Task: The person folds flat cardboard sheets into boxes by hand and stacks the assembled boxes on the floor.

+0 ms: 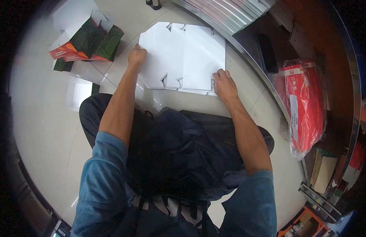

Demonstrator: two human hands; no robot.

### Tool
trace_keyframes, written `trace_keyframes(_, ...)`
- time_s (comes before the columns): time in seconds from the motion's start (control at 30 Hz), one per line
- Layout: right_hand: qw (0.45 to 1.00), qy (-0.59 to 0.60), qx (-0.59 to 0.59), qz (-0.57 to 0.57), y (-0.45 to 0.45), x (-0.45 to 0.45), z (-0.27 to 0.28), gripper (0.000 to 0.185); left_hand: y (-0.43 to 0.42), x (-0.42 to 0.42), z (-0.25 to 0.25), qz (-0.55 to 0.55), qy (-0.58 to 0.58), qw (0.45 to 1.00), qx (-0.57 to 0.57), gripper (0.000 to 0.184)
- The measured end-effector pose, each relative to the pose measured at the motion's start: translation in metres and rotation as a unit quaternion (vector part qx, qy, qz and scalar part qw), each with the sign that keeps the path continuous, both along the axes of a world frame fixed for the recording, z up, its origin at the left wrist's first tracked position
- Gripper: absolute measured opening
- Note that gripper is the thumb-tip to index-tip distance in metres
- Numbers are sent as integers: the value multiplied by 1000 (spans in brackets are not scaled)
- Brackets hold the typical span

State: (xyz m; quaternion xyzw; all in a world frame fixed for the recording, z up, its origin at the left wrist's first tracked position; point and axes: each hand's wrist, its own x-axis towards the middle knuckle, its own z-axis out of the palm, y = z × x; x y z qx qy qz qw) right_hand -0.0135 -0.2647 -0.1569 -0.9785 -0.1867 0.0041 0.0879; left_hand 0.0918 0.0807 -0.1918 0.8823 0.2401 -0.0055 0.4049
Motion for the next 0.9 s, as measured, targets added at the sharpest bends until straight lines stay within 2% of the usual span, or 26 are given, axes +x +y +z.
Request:
trace_keyframes(0.03,1000,0,0,5,1,0,1,24,-2,-1,1,-20,13,999,45,68)
trace_keyframes(0.13,1000,11,-16,6,1,1,3,23,-3,2,-3,-40,26,997,56,75)
trace_keyframes(0.33,1000,7,-10,16,1,-1,9,17,6,-1,1,-45,18,999,2,74)
trace_keyframes(0.43,997,-44,-32,57,-5,2,2,16,-1,-3,12,-50,48,997,36,70)
trace_keyframes(0.53,999,-13,29,42,-10,9,-3,16,-9,-7,21,-46,45,994,92,64)
trace_keyframes(0.63,997,66,24,17,-11,22,4,15,-28,-22,35,0,28,968,251,52)
trace_keyframes(0.7,994,107,22,-3,-10,31,14,15,-37,-12,8,5,-135,935,328,45)
trace_keyframes(0.73,991,128,22,-13,-8,36,20,15,-43,-12,12,6,-215,907,363,42)
trace_keyframes(0.77,986,164,13,-32,-6,42,26,15,-54,-14,14,-103,-186,924,319,39)
trace_keyframes(0.83,969,236,-4,-68,-2,57,36,18,-92,-32,34,-292,-139,923,207,37)
trace_keyframes(0.87,966,255,1,-50,-3,65,39,23,-107,-41,30,-371,-187,898,145,36)
trace_keyframes(0.9,961,273,5,-31,-5,75,39,27,-123,-50,34,-431,-150,879,134,36)
